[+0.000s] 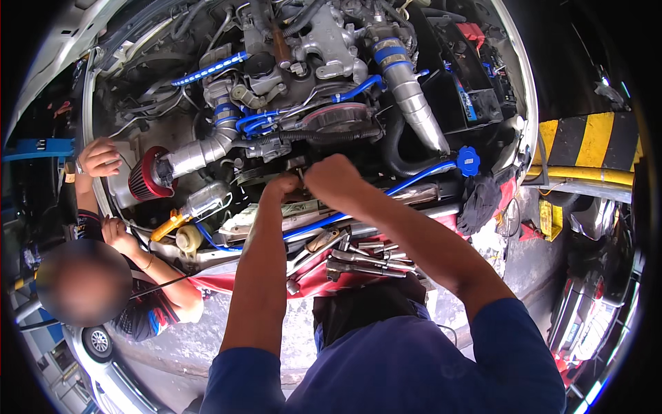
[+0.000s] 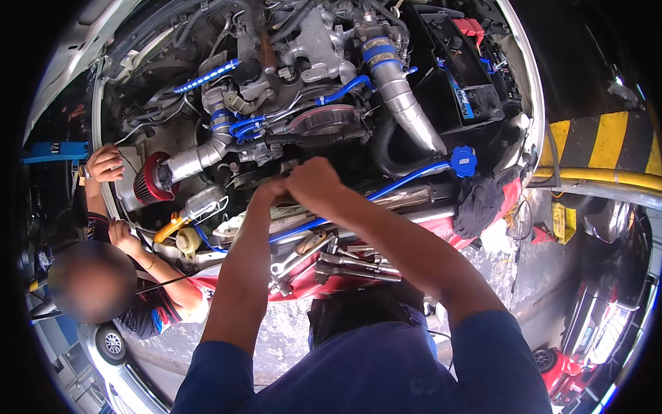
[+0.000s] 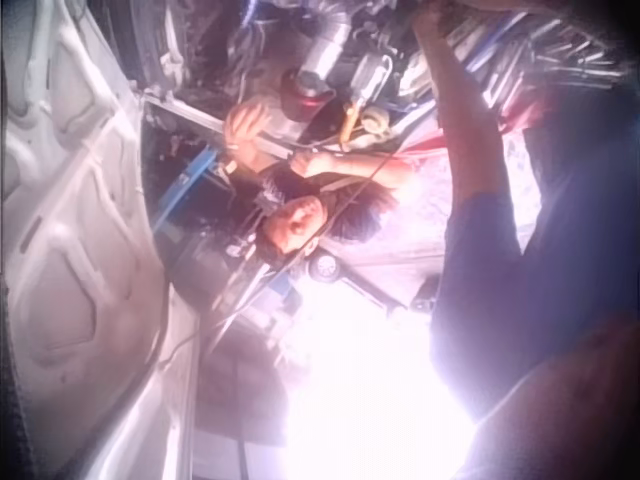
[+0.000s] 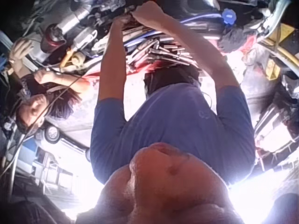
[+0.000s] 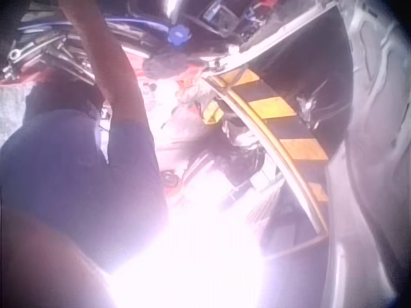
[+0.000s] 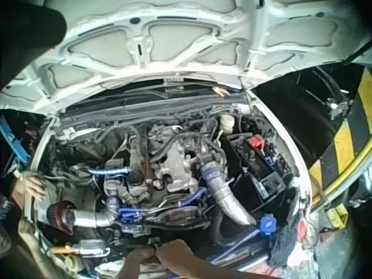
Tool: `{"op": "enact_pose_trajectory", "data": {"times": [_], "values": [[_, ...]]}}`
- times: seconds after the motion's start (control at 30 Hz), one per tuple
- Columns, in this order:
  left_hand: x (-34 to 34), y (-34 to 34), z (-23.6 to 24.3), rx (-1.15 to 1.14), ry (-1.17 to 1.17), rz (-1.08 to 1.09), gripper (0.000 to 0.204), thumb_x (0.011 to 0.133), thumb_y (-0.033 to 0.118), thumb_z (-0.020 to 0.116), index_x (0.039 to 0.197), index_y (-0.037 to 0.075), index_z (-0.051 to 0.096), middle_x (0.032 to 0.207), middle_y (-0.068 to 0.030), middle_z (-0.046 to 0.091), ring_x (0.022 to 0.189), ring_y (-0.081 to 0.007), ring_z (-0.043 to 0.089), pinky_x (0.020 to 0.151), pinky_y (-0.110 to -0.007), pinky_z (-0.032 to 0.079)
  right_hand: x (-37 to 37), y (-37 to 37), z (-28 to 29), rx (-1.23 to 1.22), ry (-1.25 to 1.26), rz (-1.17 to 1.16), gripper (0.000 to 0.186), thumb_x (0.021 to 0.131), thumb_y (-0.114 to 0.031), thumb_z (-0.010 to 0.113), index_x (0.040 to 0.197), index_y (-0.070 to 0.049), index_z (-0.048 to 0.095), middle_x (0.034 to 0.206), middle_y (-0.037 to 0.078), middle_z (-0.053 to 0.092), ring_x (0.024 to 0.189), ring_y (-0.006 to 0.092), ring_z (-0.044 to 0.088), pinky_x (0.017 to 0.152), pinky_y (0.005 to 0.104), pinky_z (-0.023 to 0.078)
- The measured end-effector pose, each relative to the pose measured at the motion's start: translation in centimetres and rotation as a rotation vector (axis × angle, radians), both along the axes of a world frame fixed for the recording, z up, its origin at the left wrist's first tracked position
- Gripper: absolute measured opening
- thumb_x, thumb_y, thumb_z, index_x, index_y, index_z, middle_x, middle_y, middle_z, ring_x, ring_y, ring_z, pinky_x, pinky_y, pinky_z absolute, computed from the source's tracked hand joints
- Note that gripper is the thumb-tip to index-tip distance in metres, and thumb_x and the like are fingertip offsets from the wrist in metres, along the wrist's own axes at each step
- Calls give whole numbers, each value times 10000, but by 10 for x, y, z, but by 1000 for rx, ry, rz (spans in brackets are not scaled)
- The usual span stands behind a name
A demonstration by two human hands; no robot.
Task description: The recorder is working on a car engine, using various tools to adjust or install components while an assistant observes.
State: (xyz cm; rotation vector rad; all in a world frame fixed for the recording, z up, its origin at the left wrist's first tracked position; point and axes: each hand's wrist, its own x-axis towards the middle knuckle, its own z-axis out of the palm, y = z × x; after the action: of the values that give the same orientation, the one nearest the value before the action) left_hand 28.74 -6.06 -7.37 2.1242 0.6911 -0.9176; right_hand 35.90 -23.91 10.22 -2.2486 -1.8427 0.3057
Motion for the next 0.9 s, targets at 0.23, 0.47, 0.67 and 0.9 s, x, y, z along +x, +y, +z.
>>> {"op": "enact_pose_trajectory", "data": {"times": [0.23,0.47,0.67,0.9], "values": [[-3,1,-39,-64,43,40,619,846,385,780,1330,29,630,1362,-218,613,1215,-287,602,1011,-406,478,-8,-4,6,-107,-168,-27,90,782,-148,672,780,-92,742,808,74,706,832,246,688,660,360,523],[-2,2,-69,-157,-1,171,624,850,396,777,1325,19,630,1344,-218,625,1209,-290,607,1007,-407,477,-6,-4,-3,-239,-199,-95,70,747,-159,689,755,-118,745,749,47,700,774,249,681,621,364,469],[-5,6,-107,-260,-22,298,629,853,404,774,1321,10,629,1329,-218,635,1203,-293,612,1004,-409,476,-14,10,-17,-220,-177,-10,66,728,-154,696,690,-140,747,657,31,699,680,249,712,537,423,470],[-12,2,-111,-194,-107,435,526,851,113,774,1341,16,609,1218,-153,669,1105,-233,636,882,-437,573,20,-12,-30,-333,-189,5,111,780,-169,680,758,-149,787,773,40,752,786,238,742,651,396,570]]}}
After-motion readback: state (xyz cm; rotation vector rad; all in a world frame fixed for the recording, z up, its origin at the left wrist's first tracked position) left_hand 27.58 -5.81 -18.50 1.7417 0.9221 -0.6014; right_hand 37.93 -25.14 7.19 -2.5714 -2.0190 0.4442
